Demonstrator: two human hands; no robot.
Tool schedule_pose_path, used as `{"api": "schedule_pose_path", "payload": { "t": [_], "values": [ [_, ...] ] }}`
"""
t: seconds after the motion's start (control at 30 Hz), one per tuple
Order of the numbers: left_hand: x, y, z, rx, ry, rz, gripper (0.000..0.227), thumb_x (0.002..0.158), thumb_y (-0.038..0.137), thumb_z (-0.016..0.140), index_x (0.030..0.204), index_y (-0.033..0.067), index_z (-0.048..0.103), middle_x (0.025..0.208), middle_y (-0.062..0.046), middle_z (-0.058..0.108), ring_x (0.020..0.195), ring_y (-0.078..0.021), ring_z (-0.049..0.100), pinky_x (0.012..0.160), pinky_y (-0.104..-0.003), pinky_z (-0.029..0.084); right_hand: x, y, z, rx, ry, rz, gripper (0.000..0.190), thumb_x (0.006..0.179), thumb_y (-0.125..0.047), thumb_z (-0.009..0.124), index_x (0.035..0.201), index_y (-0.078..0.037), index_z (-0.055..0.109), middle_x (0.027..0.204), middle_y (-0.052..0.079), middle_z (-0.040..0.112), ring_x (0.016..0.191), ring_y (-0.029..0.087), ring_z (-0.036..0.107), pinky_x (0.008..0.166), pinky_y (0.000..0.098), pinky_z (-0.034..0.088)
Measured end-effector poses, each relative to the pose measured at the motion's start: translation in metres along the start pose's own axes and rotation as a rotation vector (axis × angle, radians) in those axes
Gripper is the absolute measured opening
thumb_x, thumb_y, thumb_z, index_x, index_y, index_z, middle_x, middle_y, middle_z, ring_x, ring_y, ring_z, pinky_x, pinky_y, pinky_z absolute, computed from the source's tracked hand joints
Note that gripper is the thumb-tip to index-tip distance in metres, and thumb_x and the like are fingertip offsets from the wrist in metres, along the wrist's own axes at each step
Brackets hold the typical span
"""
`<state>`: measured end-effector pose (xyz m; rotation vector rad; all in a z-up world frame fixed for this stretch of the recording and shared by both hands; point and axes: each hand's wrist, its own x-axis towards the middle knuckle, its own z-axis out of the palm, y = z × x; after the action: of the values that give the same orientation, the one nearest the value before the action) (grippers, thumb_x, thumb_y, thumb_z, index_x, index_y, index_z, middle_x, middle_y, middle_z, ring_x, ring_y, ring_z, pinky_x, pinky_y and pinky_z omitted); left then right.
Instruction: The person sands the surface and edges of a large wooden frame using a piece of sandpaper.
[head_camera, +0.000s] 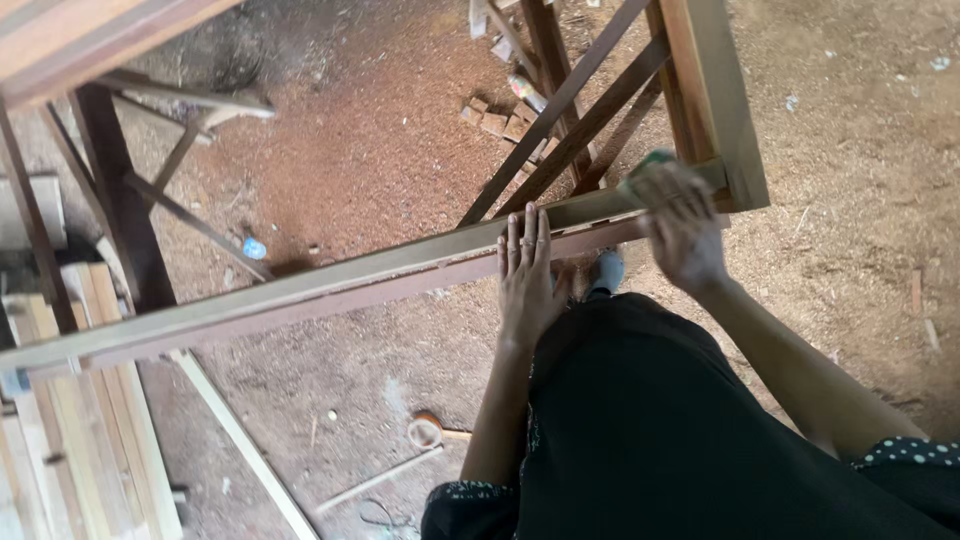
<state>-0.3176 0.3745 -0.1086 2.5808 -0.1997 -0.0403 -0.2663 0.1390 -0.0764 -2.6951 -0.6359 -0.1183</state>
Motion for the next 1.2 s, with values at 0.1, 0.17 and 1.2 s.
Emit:
{"api": "schedule_pose_path", "payload": {
  "t": [0.1, 0.17, 1.2],
  "values": [
    [-0.005, 0.003, 0.006, 0.049, 0.004, -0.047, 0.077, 0.104, 0.037, 0.048, 0.164, 0.0038, 0.016, 0.173, -0.015, 0.018, 0.161, -0.0349, 0.014, 0.132, -0.051, 0.013, -0.015, 0.007, 0.007, 0.041, 0.099, 0.076, 0.043, 0.115, -0.023, 0.043, 0.156, -0.015, 0.050, 0.165, 0.013, 0.044, 0.158, 0.029, 0.031, 0.132, 0.0524, 0.009],
    [-0.006, 0.009, 0.008, 0.080, 0.036, -0.037, 0.076, 0.102, 0.029, 0.048, 0.166, 0.0037, 0.015, 0.175, -0.015, 0.016, 0.163, -0.0352, 0.014, 0.134, -0.052, 0.012, -0.019, 0.007, 0.015, 0.058, 0.166, 0.054, 0.042, 0.114, -0.025, 0.049, 0.154, -0.013, 0.053, 0.163, 0.014, 0.047, 0.157, 0.032, 0.032, 0.130, 0.0557, 0.009],
    [-0.020, -0.093, -0.070, -0.022, -0.304, 0.117, 0.092, 0.092, 0.044, 0.064, 0.163, 0.0111, 0.015, 0.172, -0.008, 0.007, 0.159, -0.0300, 0.004, 0.128, -0.056, 0.002, 0.047, -0.134, 0.042, -0.209, -0.134, 0.241, 0.023, 0.108, -0.018, 0.052, 0.125, -0.011, 0.066, 0.124, 0.013, 0.067, 0.120, 0.032, 0.061, 0.108, 0.0440, 0.050]
  ]
}}
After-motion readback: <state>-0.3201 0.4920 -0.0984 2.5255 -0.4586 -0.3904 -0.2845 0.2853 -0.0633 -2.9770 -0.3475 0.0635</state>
